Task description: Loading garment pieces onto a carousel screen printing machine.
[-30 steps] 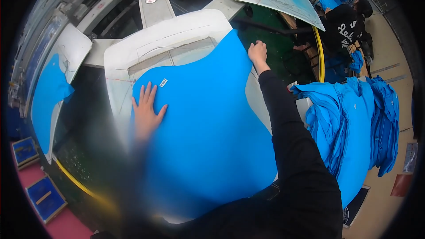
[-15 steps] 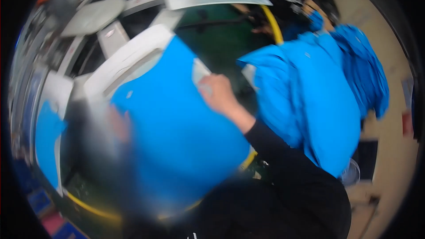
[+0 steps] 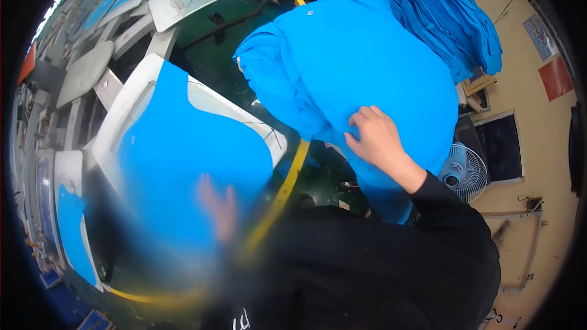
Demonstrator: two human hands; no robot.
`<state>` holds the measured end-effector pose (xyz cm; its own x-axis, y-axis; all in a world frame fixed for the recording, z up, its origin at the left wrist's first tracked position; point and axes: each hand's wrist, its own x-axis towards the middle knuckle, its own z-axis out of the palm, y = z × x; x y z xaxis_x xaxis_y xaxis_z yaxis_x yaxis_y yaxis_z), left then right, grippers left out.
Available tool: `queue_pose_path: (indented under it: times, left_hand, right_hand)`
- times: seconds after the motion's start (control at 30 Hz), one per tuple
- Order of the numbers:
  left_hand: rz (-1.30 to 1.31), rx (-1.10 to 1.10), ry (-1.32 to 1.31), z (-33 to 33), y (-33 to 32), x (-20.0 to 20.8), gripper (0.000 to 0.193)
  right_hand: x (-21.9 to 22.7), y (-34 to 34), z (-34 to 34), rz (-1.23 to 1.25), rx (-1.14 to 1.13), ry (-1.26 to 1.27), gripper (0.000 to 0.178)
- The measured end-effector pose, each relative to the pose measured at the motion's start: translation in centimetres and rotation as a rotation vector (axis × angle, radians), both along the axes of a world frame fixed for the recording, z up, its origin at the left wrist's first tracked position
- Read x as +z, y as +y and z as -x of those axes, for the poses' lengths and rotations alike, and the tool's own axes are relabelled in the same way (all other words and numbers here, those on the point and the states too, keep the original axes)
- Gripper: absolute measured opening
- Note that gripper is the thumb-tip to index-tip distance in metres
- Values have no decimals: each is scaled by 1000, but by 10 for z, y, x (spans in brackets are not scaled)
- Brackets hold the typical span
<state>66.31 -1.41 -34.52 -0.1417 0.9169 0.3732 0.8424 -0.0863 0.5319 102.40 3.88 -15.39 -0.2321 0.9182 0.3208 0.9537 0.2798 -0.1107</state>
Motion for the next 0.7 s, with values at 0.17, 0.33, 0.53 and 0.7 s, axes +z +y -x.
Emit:
queue_pose_path:
  times: [0.17, 0.33, 0.53, 0.7]
  left_hand:
    - [8, -142, -99, -61, 6, 39, 61]
    - [35, -319, -374, -118, 14, 64, 54]
    - [228, -673, -1168, -201, 28, 123, 53]
    - [425, -772, -1801, -247, 30, 137, 84]
  right_hand:
    - [-10, 18, -24, 84, 121, 25, 9]
    - [1, 61, -74, 610, 196, 514, 9]
    - [36, 80, -98, 437, 26, 1125, 17]
    - [20, 35, -41, 1049, 489, 1354, 25]
